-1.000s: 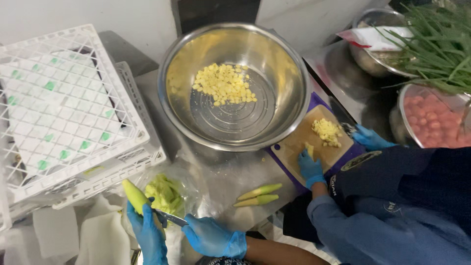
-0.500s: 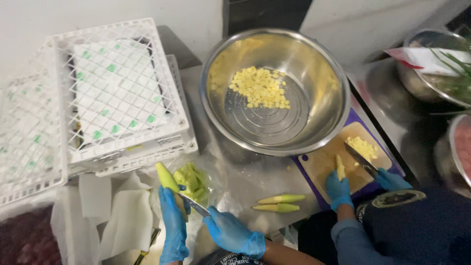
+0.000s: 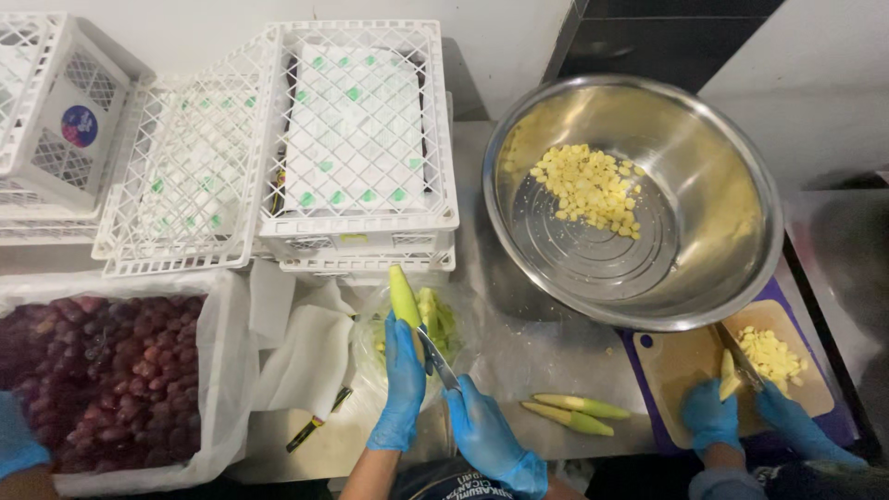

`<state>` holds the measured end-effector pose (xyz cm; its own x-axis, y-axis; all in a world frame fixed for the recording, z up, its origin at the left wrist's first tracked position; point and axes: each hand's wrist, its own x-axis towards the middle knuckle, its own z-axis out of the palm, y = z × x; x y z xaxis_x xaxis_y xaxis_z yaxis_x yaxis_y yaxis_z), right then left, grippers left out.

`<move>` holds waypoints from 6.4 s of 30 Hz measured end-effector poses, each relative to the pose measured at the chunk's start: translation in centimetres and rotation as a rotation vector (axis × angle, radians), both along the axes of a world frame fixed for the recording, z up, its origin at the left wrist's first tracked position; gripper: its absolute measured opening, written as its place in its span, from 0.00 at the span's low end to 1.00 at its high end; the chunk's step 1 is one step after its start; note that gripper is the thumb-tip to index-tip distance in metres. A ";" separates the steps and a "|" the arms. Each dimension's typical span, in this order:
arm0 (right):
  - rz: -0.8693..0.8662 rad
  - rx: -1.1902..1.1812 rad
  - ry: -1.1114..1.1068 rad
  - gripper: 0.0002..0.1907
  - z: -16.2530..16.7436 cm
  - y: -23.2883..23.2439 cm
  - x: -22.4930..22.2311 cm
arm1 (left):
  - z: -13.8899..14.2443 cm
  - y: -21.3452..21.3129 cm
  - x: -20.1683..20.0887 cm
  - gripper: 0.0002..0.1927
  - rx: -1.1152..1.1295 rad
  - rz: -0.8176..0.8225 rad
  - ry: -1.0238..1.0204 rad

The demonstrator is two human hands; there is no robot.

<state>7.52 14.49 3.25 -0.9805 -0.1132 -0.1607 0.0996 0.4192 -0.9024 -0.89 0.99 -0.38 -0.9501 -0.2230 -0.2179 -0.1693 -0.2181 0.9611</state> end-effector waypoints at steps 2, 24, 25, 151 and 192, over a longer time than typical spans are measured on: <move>-0.004 0.002 0.082 0.09 -0.3 0.0 0.0 | 0.2 0.2 0.2 0.25 -0.055 -0.012 -0.022; -0.189 -0.242 0.203 0.18 1.3 2.2 -6.9 | -0.9 2.8 3.1 0.24 0.135 -0.146 -0.249; -0.183 -0.304 0.129 0.19 1.3 2.1 -6.7 | -1.2 2.6 3.1 0.23 0.131 -0.149 -0.217; 0.092 0.174 0.121 0.17 -4.9 -0.3 -5.8 | -0.4 -2.5 0.7 0.25 -0.486 -0.278 0.043; -0.032 -0.531 -0.298 0.25 -4.8 -2.0 -7.8 | -0.2 -1.8 -0.8 0.10 0.112 0.000 -0.035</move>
